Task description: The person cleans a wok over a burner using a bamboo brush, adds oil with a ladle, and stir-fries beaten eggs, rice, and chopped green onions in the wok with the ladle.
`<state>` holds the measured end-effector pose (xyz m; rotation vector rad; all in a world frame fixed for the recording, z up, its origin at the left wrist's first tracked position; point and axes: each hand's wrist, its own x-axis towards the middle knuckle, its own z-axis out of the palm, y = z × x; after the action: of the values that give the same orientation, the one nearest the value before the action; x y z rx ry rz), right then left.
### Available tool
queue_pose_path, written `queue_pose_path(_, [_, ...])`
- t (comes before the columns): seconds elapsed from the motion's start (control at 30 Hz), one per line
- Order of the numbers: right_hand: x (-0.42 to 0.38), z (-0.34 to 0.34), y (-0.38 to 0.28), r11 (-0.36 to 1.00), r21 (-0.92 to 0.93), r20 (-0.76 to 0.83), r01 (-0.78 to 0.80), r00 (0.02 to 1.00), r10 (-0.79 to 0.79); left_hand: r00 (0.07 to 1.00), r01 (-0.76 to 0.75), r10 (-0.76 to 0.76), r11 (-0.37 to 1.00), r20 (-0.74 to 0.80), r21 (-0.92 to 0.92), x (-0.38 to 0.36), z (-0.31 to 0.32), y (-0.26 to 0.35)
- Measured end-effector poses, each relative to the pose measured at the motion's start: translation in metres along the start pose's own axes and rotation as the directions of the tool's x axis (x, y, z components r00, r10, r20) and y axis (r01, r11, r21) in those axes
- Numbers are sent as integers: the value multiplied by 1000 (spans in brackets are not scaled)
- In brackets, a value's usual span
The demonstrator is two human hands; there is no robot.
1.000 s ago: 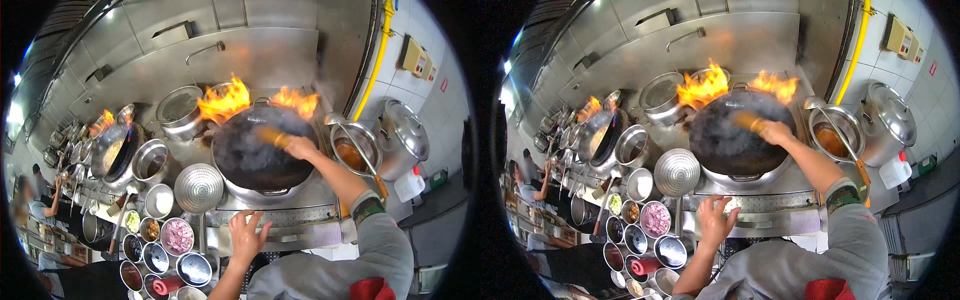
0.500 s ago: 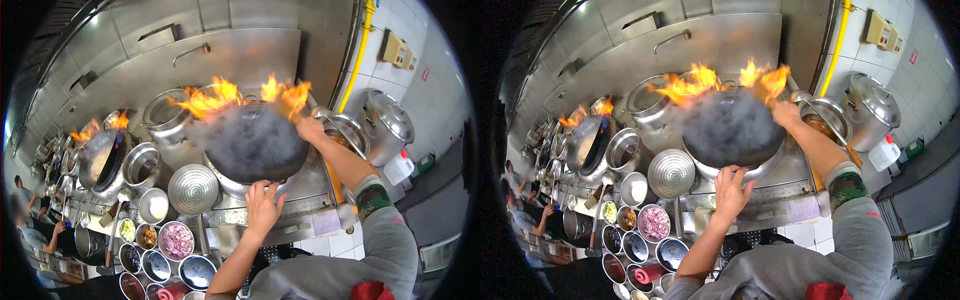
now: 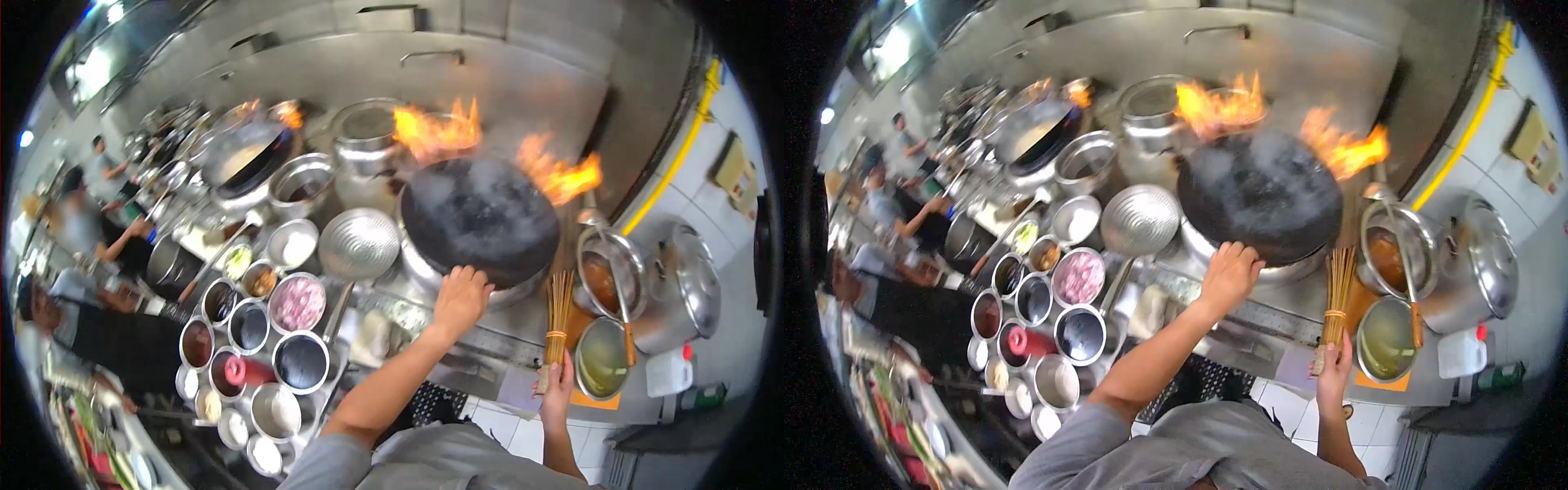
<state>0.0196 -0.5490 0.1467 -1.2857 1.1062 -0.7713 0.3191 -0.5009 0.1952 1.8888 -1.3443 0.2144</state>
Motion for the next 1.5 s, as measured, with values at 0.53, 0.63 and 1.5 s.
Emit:
queue_pose_path(0.53, [-18, 85, -52, 809, -310, 728, 499, 672, -135, 918, 387, -394, 915, 43, 115, -185, -153, 81])
queue_pose_path(0.63, [-35, 119, -40, 781, -154, 830, 606, 507, -230, 795, 607, -605, 793, -50, 54, -268, -183, 86])
queue_pose_path(1.5, [68, 198, -125, 157, -619, 582, 770, 583, -567, 402, 907, -842, 419, -358, 33, -536, -306, 122])
